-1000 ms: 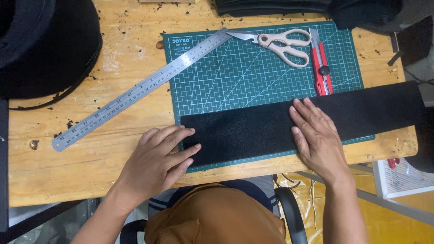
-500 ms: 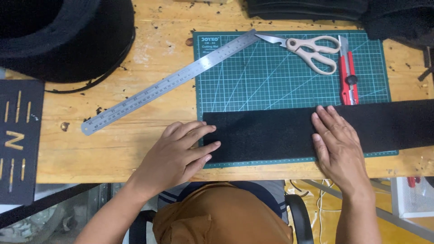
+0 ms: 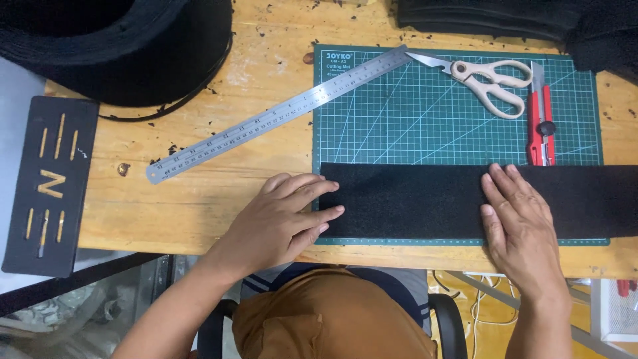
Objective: The person unrolls a black fabric roll on a green cutting mat, aligns a metal ruler along the material, and uses a red utility knife to cut a straight strip. The person handles the fabric and ruler to ensure a precise cut.
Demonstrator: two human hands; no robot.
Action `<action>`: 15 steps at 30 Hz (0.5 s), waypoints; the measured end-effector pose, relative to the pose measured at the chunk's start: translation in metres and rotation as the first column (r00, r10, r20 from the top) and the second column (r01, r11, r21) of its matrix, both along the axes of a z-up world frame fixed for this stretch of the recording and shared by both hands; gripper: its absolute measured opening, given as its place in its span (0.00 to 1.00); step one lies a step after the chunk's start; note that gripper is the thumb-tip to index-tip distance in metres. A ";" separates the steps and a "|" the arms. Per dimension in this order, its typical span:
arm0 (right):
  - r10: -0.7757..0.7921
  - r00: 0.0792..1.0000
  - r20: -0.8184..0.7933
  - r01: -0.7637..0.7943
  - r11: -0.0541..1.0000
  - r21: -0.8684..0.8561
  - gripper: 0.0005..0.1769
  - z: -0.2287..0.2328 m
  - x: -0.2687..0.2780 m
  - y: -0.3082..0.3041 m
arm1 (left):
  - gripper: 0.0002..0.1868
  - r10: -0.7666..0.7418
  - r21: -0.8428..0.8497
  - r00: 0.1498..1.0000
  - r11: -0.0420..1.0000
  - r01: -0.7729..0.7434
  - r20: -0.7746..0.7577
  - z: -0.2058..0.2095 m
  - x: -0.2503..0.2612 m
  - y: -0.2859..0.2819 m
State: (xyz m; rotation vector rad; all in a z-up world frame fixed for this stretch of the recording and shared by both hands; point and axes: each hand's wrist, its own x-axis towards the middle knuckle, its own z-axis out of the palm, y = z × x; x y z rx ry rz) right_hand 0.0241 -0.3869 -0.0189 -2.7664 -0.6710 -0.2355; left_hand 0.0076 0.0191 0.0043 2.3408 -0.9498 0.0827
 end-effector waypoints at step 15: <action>0.005 1.000 -0.013 -0.005 1.000 0.005 0.26 0.008 0.002 0.005 | 0.15 -0.005 0.040 0.998 0.999 0.003 0.065 0.005 0.002 -0.003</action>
